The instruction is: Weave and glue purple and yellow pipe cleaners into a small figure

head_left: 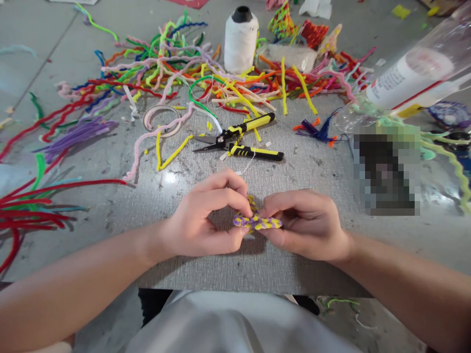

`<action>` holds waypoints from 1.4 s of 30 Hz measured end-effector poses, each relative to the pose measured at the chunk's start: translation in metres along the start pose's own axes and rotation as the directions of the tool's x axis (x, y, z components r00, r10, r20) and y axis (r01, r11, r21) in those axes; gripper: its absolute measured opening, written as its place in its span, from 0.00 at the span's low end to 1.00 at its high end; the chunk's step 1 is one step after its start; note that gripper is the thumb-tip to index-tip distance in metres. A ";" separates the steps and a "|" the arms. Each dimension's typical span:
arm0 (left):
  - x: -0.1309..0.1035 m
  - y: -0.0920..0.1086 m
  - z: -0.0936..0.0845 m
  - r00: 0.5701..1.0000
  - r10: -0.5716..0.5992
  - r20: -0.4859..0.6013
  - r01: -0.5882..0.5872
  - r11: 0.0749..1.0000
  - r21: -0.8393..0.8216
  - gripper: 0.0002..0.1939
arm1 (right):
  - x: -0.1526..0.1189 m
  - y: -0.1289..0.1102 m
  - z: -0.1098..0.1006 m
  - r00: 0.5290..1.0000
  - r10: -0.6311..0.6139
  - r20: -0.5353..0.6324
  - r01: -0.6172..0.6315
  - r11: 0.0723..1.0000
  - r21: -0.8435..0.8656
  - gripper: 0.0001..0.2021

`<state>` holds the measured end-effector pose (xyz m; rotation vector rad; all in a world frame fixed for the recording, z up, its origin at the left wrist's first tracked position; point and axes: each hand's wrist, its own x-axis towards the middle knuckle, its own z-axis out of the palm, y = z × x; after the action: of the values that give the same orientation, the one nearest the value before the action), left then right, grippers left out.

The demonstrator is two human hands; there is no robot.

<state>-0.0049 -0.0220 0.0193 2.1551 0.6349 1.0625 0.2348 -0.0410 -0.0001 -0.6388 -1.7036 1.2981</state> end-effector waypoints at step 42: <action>-0.008 -0.003 0.007 0.992 -0.110 -0.058 0.101 0.984 -0.144 0.09 | 0.002 0.003 0.012 0.982 0.090 -0.169 -0.079 0.994 0.075 0.03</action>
<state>-0.0041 -0.0281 0.0098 1.9509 0.6768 1.0917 0.2235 -0.0442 -0.0036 -0.7676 -1.5002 1.3146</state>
